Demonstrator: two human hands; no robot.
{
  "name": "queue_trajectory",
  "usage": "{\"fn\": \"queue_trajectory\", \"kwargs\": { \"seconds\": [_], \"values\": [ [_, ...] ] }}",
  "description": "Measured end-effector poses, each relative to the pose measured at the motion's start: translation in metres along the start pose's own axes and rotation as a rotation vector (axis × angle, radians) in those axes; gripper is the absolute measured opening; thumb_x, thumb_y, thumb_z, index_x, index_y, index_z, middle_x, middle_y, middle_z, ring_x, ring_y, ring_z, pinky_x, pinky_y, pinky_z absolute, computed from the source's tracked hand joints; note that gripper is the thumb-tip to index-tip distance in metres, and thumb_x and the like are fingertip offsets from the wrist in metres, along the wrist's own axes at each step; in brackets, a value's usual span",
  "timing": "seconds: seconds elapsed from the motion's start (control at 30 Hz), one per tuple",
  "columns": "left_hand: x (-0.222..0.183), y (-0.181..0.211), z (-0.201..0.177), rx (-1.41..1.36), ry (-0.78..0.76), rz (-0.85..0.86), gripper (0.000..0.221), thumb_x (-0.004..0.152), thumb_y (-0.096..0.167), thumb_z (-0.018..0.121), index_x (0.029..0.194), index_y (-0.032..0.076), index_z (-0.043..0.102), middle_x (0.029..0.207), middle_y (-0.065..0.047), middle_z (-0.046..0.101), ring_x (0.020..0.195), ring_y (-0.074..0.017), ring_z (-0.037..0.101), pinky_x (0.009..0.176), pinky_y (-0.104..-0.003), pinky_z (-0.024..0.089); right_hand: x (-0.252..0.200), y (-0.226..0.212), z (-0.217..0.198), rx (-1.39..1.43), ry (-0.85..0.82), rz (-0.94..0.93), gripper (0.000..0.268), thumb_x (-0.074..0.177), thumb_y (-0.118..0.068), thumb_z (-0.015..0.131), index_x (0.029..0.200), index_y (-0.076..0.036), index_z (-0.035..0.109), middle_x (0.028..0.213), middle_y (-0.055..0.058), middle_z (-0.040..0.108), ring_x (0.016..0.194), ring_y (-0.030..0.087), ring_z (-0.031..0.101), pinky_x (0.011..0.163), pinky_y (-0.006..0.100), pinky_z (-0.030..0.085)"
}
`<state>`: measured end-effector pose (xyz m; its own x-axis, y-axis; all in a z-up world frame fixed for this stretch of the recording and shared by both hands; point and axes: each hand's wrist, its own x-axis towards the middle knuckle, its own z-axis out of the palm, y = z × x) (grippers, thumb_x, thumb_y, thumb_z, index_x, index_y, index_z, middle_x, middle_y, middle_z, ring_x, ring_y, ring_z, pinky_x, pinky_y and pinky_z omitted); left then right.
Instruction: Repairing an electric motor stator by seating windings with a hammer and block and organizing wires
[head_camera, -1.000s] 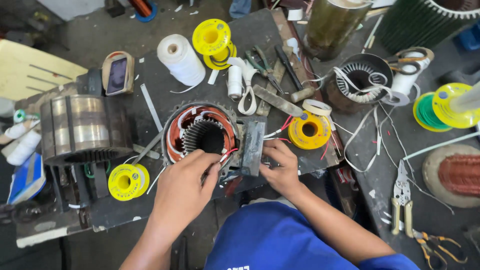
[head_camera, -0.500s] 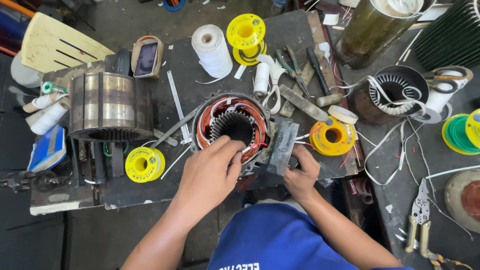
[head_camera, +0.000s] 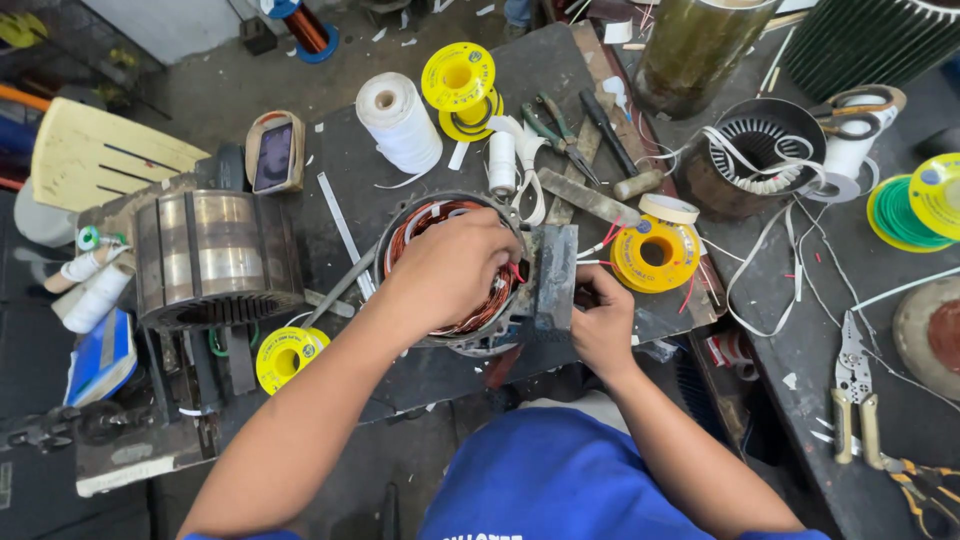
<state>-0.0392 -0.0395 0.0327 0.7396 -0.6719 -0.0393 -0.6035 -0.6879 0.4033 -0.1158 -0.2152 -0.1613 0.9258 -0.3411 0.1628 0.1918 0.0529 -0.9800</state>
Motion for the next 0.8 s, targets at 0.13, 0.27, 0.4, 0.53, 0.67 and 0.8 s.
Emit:
{"fn": "queue_trajectory", "kwargs": {
  "seconds": [0.13, 0.27, 0.4, 0.53, 0.67, 0.8],
  "values": [
    [-0.004, 0.01, 0.003, 0.105, 0.056, -0.017, 0.02, 0.093, 0.012, 0.056, 0.101, 0.01, 0.074, 0.085, -0.009, 0.065, 0.071, -0.0382, 0.069, 0.057, -0.048, 0.057, 0.008, -0.011, -0.001, -0.049, 0.004, -0.067, 0.023, 0.075, -0.008, 0.09, 0.086, -0.003, 0.071, 0.07, 0.008, 0.064, 0.074, 0.01, 0.056, 0.063, 0.033, 0.055],
    [-0.003, 0.008, 0.016, 0.018, 0.074, 0.002, 0.016, 0.09, 0.01, 0.059, 0.094, 0.011, 0.074, 0.083, -0.007, 0.058, 0.072, -0.0366, 0.066, 0.057, -0.047, 0.057, 0.012, -0.019, -0.004, -0.173, -0.028, -0.274, 0.023, 0.072, -0.011, 0.091, 0.082, -0.007, 0.07, 0.068, 0.007, 0.064, 0.066, 0.014, 0.063, 0.061, 0.033, 0.055],
    [-0.008, 0.021, 0.012, -0.052, 0.098, -0.04, 0.014, 0.089, 0.008, 0.06, 0.088, 0.008, 0.074, 0.087, -0.009, 0.055, 0.079, -0.0387, 0.066, 0.058, -0.049, 0.057, 0.012, -0.009, -0.011, -0.264, -0.071, -0.302, 0.032, 0.068, -0.013, 0.091, 0.088, -0.009, 0.067, 0.068, 0.007, 0.064, 0.065, 0.016, 0.063, 0.063, 0.033, 0.054],
    [-0.014, 0.014, 0.023, -0.003, 0.022, -0.056, 0.011, 0.087, 0.016, 0.064, 0.085, 0.014, 0.075, 0.083, -0.004, 0.052, 0.076, -0.0336, 0.064, 0.057, -0.046, 0.057, 0.011, -0.014, -0.014, -0.307, -0.145, -0.296, 0.035, 0.062, -0.017, 0.094, 0.083, -0.011, 0.067, 0.065, 0.005, 0.065, 0.062, 0.021, 0.066, 0.062, 0.035, 0.055],
    [-0.017, 0.019, 0.014, -0.007, 0.032, -0.002, 0.018, 0.088, 0.012, 0.065, 0.104, 0.008, 0.071, 0.085, -0.006, 0.06, 0.079, -0.0327, 0.066, 0.059, -0.044, 0.057, 0.004, -0.021, -0.013, -0.267, -0.142, -0.322, 0.027, 0.067, -0.014, 0.09, 0.08, -0.01, 0.067, 0.066, 0.008, 0.064, 0.061, 0.025, 0.065, 0.063, 0.034, 0.054],
    [-0.017, 0.014, 0.025, 0.029, 0.066, 0.066, 0.013, 0.084, 0.015, 0.07, 0.095, 0.008, 0.067, 0.079, -0.007, 0.061, 0.078, -0.0344, 0.067, 0.058, -0.047, 0.056, -0.004, -0.016, -0.016, -0.26, -0.123, -0.239, 0.024, 0.068, -0.012, 0.088, 0.081, -0.011, 0.069, 0.065, 0.005, 0.067, 0.063, 0.018, 0.066, 0.064, 0.035, 0.055]
  ]
}}
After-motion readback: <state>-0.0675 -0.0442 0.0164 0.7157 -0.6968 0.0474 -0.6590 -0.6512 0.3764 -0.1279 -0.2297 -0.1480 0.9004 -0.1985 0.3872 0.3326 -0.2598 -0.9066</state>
